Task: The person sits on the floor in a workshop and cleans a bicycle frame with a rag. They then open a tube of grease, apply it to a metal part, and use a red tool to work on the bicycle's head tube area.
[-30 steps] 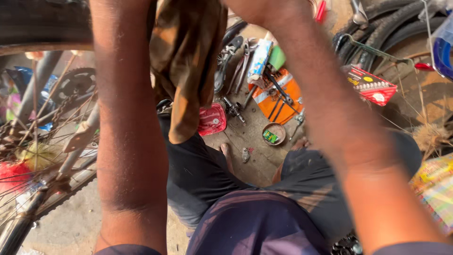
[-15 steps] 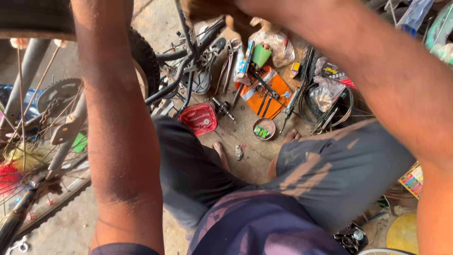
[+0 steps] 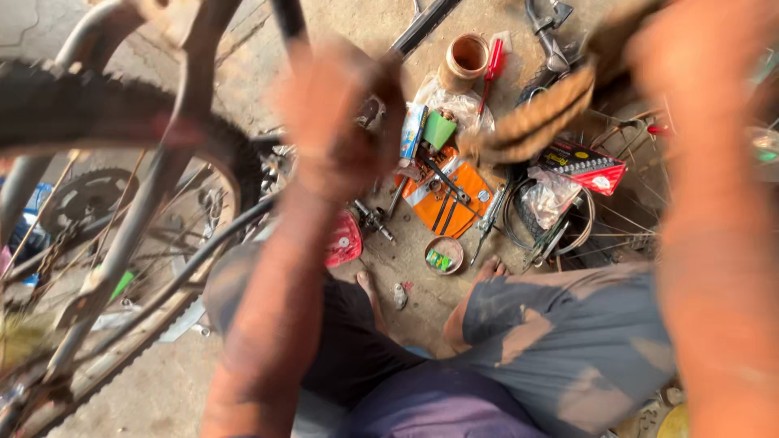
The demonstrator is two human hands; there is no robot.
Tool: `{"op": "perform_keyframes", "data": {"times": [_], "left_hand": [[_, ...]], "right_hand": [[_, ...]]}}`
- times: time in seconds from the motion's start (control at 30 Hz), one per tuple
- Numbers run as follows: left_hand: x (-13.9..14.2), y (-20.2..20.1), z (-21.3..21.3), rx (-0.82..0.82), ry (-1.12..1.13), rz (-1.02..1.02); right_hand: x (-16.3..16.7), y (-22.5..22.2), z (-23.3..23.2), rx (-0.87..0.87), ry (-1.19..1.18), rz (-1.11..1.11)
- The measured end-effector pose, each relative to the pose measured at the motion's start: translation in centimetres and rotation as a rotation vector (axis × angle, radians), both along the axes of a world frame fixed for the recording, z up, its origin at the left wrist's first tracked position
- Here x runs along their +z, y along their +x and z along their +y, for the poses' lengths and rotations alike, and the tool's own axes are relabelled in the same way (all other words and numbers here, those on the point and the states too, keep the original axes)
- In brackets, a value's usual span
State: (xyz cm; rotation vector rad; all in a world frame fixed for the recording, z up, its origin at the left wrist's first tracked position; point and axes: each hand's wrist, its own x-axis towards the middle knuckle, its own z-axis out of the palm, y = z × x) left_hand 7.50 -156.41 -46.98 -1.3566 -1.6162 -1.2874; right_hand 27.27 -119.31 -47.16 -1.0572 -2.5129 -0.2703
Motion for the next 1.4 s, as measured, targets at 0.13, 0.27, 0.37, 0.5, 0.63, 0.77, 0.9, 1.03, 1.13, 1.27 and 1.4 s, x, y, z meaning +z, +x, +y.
{"op": "perform_keyframes", "data": {"times": [0.13,0.27,0.37,0.5,0.63,0.77,0.9,1.03,1.13,1.27,1.4], "left_hand": [[-2.8,1.4,2.9,-0.097,-0.587,-0.366],[-4.5,-0.2,3.4,0.028,-0.838,-0.374],[-5.8,-0.3,2.6,0.039,-0.764,-0.371],[-6.6,-0.2,2.3,0.053,-0.801,-0.389],[-7.0,0.0,3.4,0.067,-0.816,-0.403],[-8.7,0.0,4.5,0.078,-0.789,-0.407],[-11.5,0.2,6.3,0.116,-0.657,-0.541],[-12.6,1.7,8.5,-0.362,-0.302,-1.172],[-11.6,3.3,9.5,-0.797,-0.12,-1.462],[-9.7,5.6,9.9,-0.728,-0.077,-1.568],[-8.6,6.8,9.2,-0.594,-0.135,-1.587]], "right_hand": [[-14.0,-7.1,-10.6,0.407,-0.643,0.104],[-22.3,-11.3,-18.0,0.113,-1.028,-0.037],[-25.6,-13.0,-20.7,-0.157,-1.028,0.057],[-30.5,-13.6,-20.6,-0.214,-0.93,0.093],[-34.5,-12.3,-18.7,-0.245,-1.664,0.804],[-32.5,-9.4,-16.8,-0.29,-1.928,1.145],[-26.0,-4.6,-16.1,0.295,-2.323,1.231],[-19.4,-2.2,-16.9,0.558,-2.217,1.224],[-15.3,-3.2,-18.8,0.714,-2.261,1.24],[-11.5,-3.7,-22.8,0.578,-2.376,1.591],[-10.4,-3.1,-24.8,0.18,-2.361,1.655]]}}
